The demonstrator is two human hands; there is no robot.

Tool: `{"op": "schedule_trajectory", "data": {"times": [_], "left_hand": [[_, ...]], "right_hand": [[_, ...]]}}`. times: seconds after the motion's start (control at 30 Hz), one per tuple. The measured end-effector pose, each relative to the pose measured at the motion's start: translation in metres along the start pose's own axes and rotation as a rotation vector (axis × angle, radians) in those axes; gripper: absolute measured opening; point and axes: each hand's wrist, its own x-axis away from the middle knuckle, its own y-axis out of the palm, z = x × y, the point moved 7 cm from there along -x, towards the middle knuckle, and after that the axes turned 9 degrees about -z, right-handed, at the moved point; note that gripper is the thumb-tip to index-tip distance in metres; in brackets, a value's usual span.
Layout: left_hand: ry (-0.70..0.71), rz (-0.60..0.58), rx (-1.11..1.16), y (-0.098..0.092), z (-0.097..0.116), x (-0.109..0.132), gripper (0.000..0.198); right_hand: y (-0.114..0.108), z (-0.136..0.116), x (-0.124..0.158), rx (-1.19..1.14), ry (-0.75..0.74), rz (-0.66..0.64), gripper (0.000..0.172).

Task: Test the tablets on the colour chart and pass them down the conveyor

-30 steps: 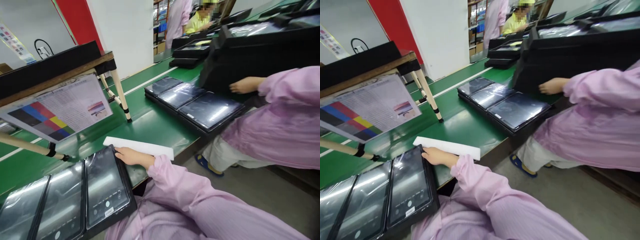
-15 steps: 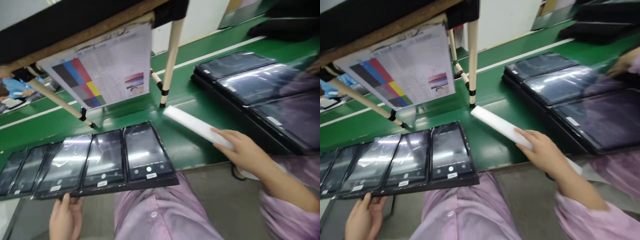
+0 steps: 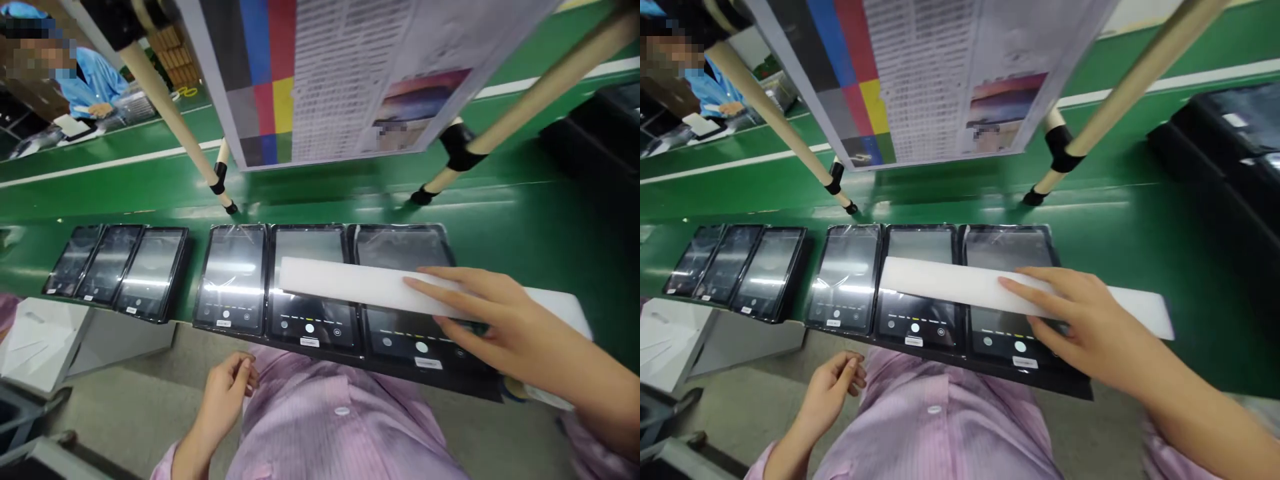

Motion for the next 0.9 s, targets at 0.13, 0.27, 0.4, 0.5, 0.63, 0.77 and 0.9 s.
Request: {"op": "schedule_trajectory", "data": {"times": [0.13,0.27,0.4,0.5,0.63,0.77,0.9], "left_hand": [[0.403,-0.059,-0.492,-0.016,0.053,0.01,0.019],[0.767,0.137,-1.068,-0.025,0.095,0.016,0.037],[0.731,0.192,-1.243,-0.038,0.097,0.005,0.039],[0.806,0.235,-1.187,-0.046,0.097,0.004,0.033],[0.848,0.262,-1.196,-0.05,0.093,-0.001,0.032],[0.92,0.262,-1.157,-0.057,0.093,-0.001,0.047],[1.036,0.29,-1.091,-0.065,0.097,0.009,0.054]], "right_hand": [[0.026,-0.02,-0.044,-0.019,-0.043,-0.037,0.059],[0.047,-0.022,-0.065,0.076,-0.048,-0.081,0.049],[0.05,-0.02,-0.065,0.069,-0.051,-0.123,0.065],[0.047,-0.022,-0.065,0.059,-0.034,-0.15,0.071],[0.046,-0.027,-0.068,0.056,-0.014,-0.147,0.073],[0.048,-0.026,-0.067,0.042,0.027,-0.135,0.072],[0.049,-0.019,-0.063,-0.008,0.091,-0.138,0.068]]}}
